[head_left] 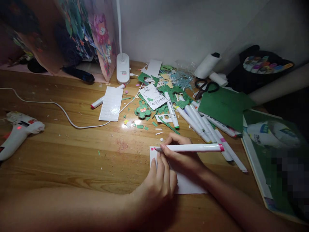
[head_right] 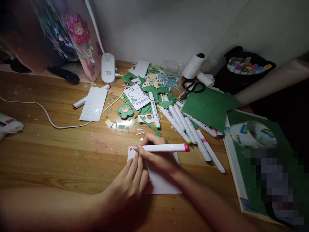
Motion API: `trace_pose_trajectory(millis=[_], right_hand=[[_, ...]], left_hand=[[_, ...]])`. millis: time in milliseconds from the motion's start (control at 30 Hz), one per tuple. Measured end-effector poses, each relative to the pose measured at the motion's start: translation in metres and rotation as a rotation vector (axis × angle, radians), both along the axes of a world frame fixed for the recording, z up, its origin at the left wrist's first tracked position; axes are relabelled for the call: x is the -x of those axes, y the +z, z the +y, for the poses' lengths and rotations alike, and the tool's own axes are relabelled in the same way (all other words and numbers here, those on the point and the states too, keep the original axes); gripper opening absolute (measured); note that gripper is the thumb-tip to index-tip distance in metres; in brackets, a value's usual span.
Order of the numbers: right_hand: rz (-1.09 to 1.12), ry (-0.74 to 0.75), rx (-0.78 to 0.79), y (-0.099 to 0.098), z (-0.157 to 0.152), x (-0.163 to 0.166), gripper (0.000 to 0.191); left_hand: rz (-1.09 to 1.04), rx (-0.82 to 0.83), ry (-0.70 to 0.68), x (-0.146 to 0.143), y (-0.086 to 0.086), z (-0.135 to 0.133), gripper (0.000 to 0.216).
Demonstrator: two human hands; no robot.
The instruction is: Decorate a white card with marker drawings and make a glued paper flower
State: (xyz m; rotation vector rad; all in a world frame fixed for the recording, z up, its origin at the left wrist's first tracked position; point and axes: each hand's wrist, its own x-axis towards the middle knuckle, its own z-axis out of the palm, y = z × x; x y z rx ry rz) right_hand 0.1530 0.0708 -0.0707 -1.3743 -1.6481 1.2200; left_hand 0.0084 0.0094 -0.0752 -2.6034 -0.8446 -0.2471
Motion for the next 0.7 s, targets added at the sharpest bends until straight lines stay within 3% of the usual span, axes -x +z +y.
trace_pose_trajectory(millis=[700], right_hand=[[-0.052, 0.01, -0.031, 0.0004, -0.0009, 0.0009, 0.019]], left_hand=[[-0.006, 0.017, -0.009, 0.0007, 0.0003, 0.0006, 0.033]])
